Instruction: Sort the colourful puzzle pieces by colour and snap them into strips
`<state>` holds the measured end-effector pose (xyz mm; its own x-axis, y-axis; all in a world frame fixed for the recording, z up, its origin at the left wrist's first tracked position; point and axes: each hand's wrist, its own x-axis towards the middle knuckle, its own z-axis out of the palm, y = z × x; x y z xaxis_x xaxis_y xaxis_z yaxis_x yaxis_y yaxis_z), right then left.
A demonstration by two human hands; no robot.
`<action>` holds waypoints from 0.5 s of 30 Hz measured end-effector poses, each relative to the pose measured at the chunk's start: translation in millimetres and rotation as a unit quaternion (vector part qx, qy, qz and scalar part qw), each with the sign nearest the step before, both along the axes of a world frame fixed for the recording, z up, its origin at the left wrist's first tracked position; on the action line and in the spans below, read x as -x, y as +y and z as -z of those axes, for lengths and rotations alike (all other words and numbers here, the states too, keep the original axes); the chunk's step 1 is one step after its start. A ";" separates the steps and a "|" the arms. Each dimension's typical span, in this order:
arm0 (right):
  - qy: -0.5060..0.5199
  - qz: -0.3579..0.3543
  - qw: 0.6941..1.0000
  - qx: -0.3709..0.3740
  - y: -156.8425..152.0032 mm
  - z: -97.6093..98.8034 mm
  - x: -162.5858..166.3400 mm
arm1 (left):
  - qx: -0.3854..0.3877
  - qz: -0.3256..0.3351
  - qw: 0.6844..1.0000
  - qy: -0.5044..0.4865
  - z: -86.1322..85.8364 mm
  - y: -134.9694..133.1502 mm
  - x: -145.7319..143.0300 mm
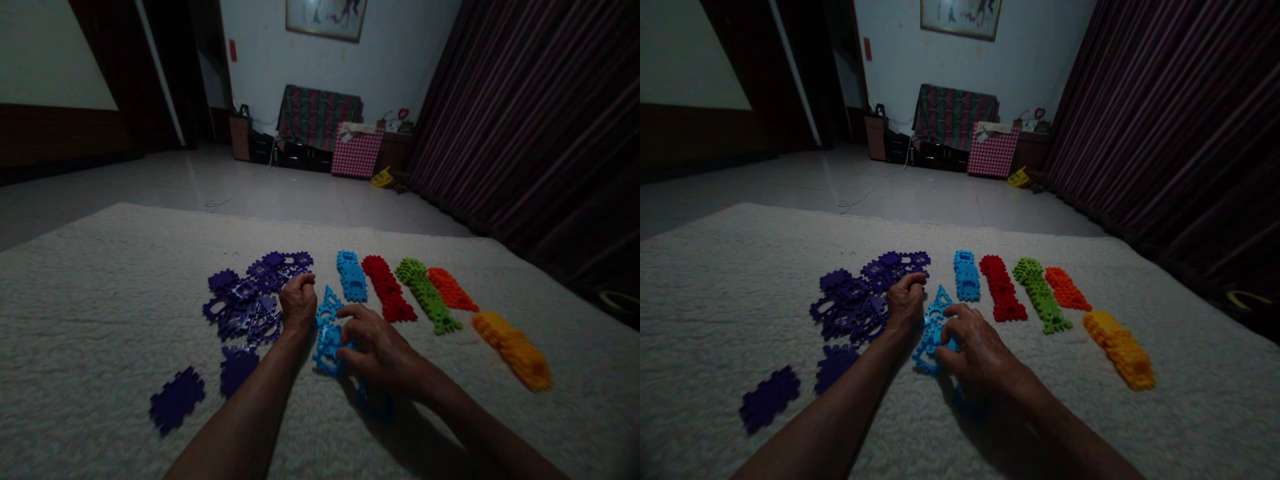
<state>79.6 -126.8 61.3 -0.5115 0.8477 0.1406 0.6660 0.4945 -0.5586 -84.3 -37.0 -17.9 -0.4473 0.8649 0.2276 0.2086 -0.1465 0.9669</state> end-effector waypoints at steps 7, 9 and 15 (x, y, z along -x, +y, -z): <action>0.026 0.069 0.993 0.090 15.4 -26.3 -14.7 | 0.004 0.004 1.000 -0.009 -0.8 0.1 0.3; -0.032 0.137 0.990 0.011 23.2 -24.8 -21.1 | 0.005 0.006 1.000 -0.011 -0.8 0.1 0.4; -0.194 0.165 0.966 -0.031 27.8 -15.7 -32.6 | 0.007 0.006 1.000 -0.014 -0.8 0.3 0.5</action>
<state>112.3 -99.1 77.1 -0.2397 0.9697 0.0481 0.9466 0.2444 -0.2102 -84.8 -36.7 -17.1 -0.4431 0.8733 0.2026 0.1789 -0.1353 0.9745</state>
